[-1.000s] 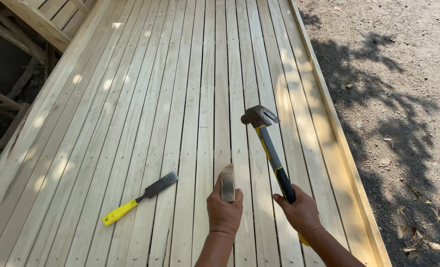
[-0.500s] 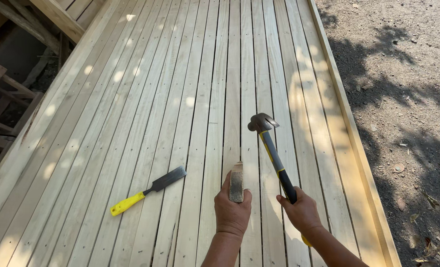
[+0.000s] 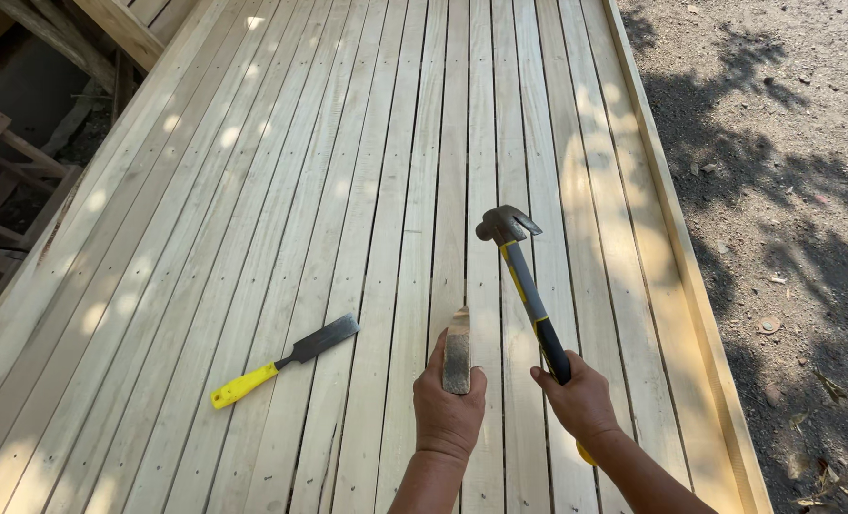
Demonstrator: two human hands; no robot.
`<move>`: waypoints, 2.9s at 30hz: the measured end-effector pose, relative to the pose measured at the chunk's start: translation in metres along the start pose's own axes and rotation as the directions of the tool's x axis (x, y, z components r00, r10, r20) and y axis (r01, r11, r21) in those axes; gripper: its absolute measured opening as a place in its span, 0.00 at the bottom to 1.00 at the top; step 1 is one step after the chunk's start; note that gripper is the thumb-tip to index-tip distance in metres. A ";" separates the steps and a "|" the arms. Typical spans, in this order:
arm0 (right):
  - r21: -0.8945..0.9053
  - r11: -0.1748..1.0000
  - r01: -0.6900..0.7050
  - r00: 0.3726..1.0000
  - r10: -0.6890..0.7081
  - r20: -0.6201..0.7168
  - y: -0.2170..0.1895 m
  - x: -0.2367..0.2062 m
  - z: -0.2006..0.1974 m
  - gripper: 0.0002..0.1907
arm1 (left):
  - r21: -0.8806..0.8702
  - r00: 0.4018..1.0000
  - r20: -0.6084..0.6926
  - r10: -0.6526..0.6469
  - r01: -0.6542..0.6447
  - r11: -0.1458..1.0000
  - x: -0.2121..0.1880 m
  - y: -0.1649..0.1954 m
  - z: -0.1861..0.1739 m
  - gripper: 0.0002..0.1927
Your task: The person hammers nails into a wooden platform using a hammer and a small wooden block as a guide. They repeatedly pick nails from a pink container and drive them into the planks.
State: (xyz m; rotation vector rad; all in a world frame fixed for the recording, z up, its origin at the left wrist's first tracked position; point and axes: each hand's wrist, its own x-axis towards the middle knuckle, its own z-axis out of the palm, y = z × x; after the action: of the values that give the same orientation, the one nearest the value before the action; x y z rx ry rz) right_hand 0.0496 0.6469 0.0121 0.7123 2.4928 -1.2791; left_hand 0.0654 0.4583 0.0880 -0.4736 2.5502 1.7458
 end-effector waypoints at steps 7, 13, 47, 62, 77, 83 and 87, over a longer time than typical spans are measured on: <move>-0.008 0.999 0.049 0.998 -0.049 -0.044 0.016 -0.003 0.027 0.17 | -0.033 1.000 -0.016 0.023 -0.024 0.999 0.001 0.003 0.003 0.33; -0.132 0.961 -0.244 0.952 0.264 0.155 0.028 0.009 0.004 0.17 | -0.153 0.993 -0.121 0.011 -0.030 0.988 -0.005 -0.003 -0.017 0.25; -0.304 0.924 -0.230 0.933 0.298 0.201 0.055 -0.004 0.020 0.15 | -0.059 0.990 -0.074 -0.121 0.116 0.991 0.022 -0.017 -0.034 0.30; 0.141 0.979 0.147 0.989 -0.149 0.004 -0.022 -0.017 0.015 0.17 | 0.003 0.996 -0.083 -0.039 0.040 0.999 0.022 -0.012 -0.036 0.31; 0.046 0.996 0.071 0.995 -0.075 0.072 -0.016 -0.005 0.031 0.18 | -0.040 0.993 -0.045 -0.106 0.104 0.994 0.012 -0.004 -0.038 0.33; -0.276 0.959 -0.069 0.979 0.118 0.165 -0.001 -0.002 0.039 0.13 | -0.024 0.995 -0.053 -0.084 0.082 0.996 0.015 -0.008 -0.030 0.34; -0.337 0.939 -0.069 0.961 0.153 0.230 -0.004 0.007 0.030 0.16 | -0.006 0.997 -0.076 -0.023 0.023 1.000 0.014 -0.012 -0.030 0.34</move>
State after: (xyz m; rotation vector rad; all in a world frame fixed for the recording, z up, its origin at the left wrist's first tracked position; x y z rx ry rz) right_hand 0.0415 0.6230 -0.0059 0.5605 2.3352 -0.8273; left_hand 0.0593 0.4233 0.0863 -0.5786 2.5801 1.7601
